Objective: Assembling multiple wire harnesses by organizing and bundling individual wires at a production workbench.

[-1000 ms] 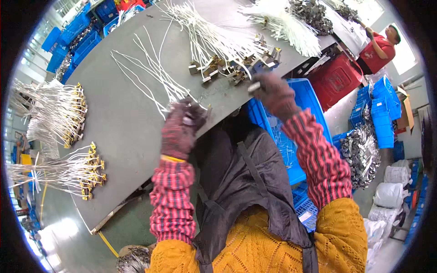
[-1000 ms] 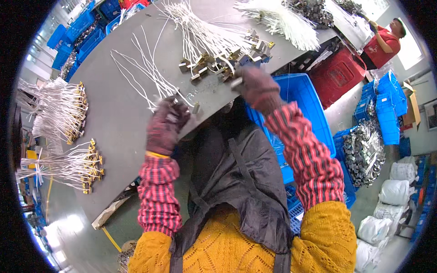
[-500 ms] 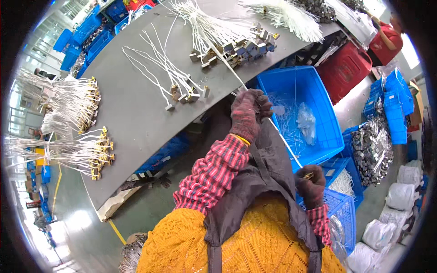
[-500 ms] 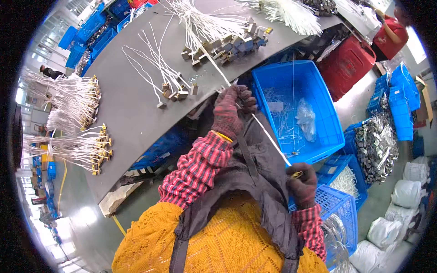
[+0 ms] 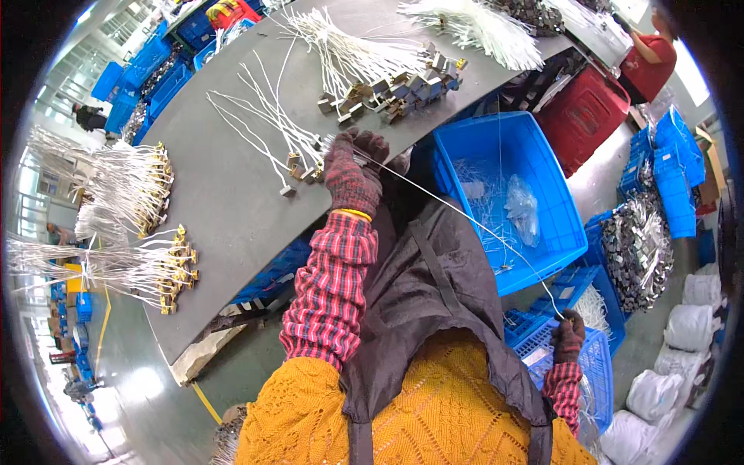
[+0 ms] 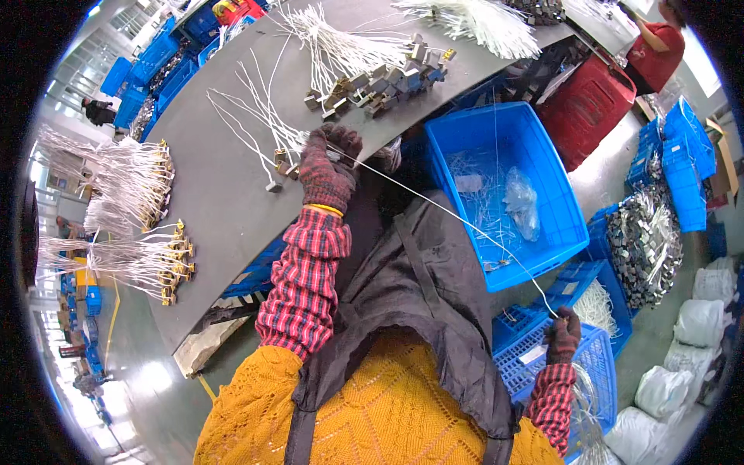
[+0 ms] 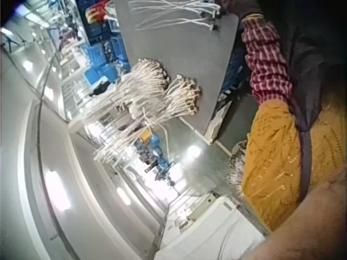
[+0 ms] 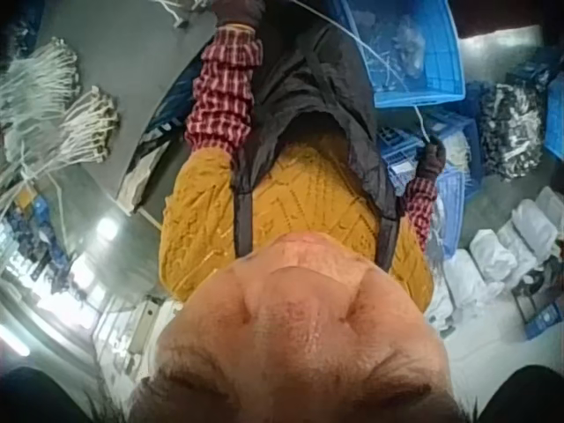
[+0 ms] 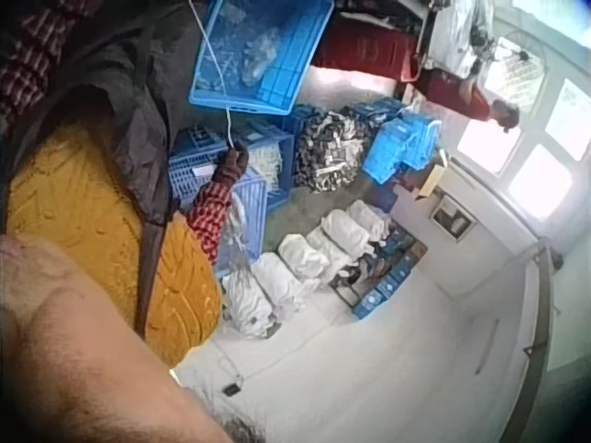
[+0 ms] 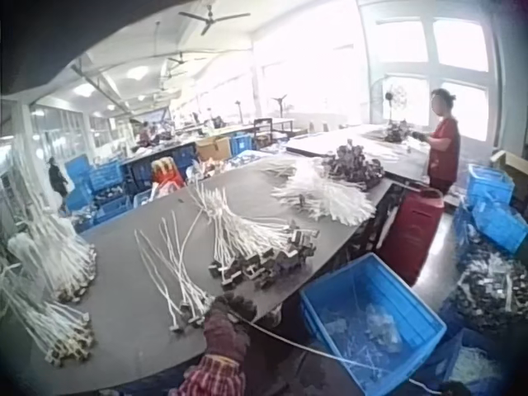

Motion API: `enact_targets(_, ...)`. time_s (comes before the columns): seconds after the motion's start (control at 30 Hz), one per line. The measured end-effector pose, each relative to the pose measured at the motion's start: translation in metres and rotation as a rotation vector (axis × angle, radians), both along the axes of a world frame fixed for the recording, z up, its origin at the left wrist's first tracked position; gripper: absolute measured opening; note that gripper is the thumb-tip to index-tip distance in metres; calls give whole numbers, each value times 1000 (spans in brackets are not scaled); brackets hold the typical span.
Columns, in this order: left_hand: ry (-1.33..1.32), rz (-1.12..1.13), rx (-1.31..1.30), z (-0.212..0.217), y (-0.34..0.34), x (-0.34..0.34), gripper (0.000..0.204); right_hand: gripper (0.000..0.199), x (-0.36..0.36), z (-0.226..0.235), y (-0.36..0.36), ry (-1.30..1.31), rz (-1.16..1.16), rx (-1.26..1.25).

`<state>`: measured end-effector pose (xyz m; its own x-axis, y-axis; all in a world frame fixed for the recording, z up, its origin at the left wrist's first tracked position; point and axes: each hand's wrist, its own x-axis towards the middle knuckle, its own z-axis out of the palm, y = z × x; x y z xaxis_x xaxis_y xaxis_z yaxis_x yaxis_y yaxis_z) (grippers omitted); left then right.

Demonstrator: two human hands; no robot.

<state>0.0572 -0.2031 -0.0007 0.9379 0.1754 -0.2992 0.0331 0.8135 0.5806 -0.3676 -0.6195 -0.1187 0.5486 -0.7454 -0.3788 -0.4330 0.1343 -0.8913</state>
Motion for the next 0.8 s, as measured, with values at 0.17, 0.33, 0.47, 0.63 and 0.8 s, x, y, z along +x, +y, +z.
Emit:
enact_targets(0.17, -25, -6, -8, -8, 13, 12, 22, 29, -24, -14, -12, -45, 4, 25)
enact_targets(0.33, -38, 23, 5, -12, 19, 17, 21, 28, -30, -19, -10, -88, -27, 126)
enact_targets(0.47, -10, 35, 31, -9, 19, 16, 22, 29, -38, -23, -13, -90, -30, 140)
enact_targets(0.63, 24, 58, 42, -10, 18, 20, 20, 29, -45, -33, -13, -101, -45, 119)
enact_targets(0.8, -283, -15, 726, -16, 18, 9, 27, 29, -41, -29, -1, -86, -96, 143)
